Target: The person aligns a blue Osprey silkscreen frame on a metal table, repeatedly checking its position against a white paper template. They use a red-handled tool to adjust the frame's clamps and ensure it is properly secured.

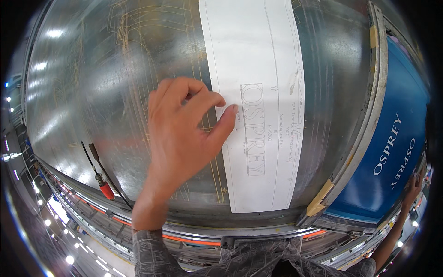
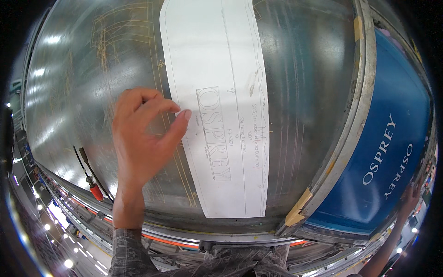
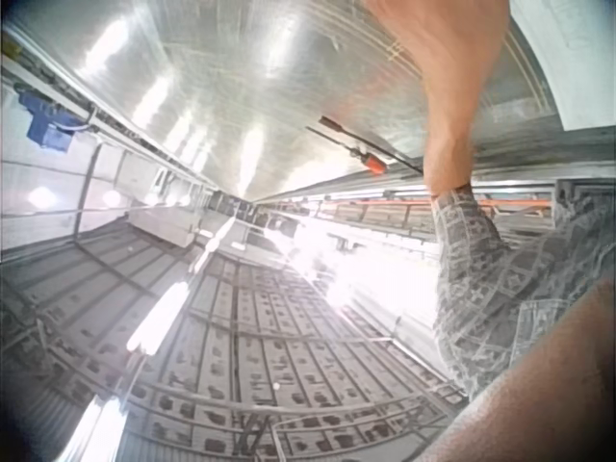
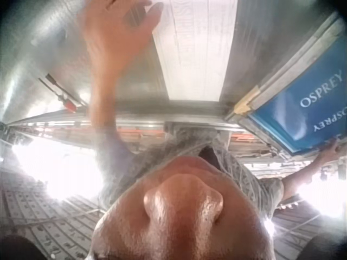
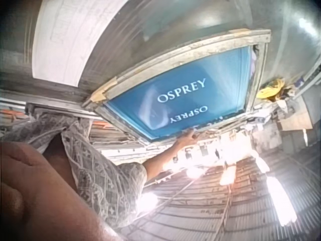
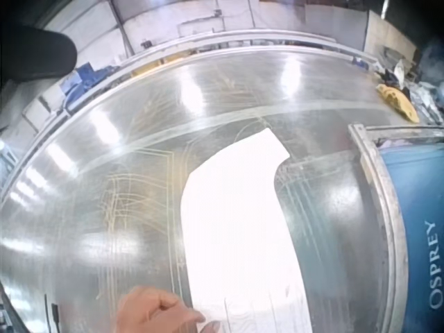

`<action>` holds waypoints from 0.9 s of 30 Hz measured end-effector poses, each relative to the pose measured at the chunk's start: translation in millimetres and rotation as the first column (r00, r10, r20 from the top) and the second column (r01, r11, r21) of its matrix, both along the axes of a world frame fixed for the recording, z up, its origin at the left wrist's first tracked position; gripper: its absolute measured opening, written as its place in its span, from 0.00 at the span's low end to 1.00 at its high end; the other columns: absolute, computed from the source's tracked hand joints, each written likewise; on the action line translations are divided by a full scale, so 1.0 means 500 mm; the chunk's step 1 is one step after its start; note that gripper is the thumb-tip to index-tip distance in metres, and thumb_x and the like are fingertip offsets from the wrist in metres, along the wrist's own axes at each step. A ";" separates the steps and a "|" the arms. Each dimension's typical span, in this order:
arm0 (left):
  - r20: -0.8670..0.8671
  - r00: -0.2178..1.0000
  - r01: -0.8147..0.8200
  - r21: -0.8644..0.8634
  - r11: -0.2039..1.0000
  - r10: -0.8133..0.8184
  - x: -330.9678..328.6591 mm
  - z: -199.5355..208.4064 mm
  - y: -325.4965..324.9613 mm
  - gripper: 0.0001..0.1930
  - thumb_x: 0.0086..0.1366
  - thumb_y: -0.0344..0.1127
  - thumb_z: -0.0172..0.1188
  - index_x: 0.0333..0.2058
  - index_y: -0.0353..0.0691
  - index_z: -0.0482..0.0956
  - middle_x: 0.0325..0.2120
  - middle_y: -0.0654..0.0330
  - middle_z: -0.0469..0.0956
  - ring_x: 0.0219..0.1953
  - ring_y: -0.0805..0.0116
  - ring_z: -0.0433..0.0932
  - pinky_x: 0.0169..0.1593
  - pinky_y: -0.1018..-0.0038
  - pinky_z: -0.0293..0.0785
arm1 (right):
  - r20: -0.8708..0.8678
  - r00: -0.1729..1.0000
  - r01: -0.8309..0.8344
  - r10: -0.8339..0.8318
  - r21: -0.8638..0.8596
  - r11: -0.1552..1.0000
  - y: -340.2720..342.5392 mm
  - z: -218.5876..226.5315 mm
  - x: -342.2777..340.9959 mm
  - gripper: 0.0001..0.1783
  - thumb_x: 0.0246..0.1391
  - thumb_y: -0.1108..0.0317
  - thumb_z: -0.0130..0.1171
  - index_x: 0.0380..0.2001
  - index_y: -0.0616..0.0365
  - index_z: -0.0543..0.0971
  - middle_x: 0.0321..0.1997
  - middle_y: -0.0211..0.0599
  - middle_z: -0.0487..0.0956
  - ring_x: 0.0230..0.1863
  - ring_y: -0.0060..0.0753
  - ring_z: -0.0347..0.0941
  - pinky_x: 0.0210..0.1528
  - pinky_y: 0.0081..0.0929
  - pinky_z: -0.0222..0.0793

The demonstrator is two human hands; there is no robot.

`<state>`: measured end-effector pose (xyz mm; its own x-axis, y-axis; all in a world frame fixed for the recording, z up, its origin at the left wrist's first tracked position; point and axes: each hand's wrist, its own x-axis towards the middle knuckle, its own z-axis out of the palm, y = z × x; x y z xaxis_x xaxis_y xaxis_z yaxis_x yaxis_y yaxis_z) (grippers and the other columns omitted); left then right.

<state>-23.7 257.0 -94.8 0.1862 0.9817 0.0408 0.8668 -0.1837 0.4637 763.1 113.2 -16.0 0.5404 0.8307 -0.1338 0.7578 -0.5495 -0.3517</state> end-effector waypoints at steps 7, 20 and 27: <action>0.005 0.966 -0.251 -0.212 0.945 0.257 0.062 0.004 0.038 0.09 0.46 0.31 0.73 0.24 0.40 0.81 0.26 0.62 0.76 0.32 0.66 0.76 0.36 0.71 0.70 | 0.160 0.979 -0.130 0.122 0.037 0.991 0.008 -0.064 0.020 0.32 0.65 0.62 0.54 0.71 0.56 0.64 0.69 0.43 0.70 0.59 0.34 0.71 0.62 0.29 0.63; 0.064 0.926 -0.362 -0.128 0.923 0.371 0.115 -0.013 0.054 0.08 0.50 0.30 0.72 0.25 0.38 0.80 0.24 0.62 0.76 0.30 0.68 0.74 0.33 0.71 0.68 | 0.093 0.995 -0.040 0.035 0.050 0.998 0.013 -0.119 0.086 0.33 0.66 0.61 0.54 0.72 0.55 0.63 0.47 0.38 0.71 0.46 0.30 0.67 0.50 0.28 0.64; 0.131 0.881 -0.417 -0.237 0.877 0.454 0.108 -0.021 0.055 0.07 0.52 0.32 0.72 0.25 0.41 0.82 0.22 0.64 0.72 0.30 0.67 0.70 0.32 0.69 0.66 | 0.009 1.000 0.020 -0.019 -0.073 0.997 0.020 -0.105 0.094 0.36 0.64 0.57 0.56 0.72 0.58 0.63 0.65 0.50 0.73 0.61 0.41 0.71 0.64 0.34 0.65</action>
<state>30.4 284.3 -105.3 -0.2545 0.9522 -0.1690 0.7373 0.3041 0.6033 810.1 123.3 -68.3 0.5576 0.8081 -0.1896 0.7494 -0.5884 -0.3036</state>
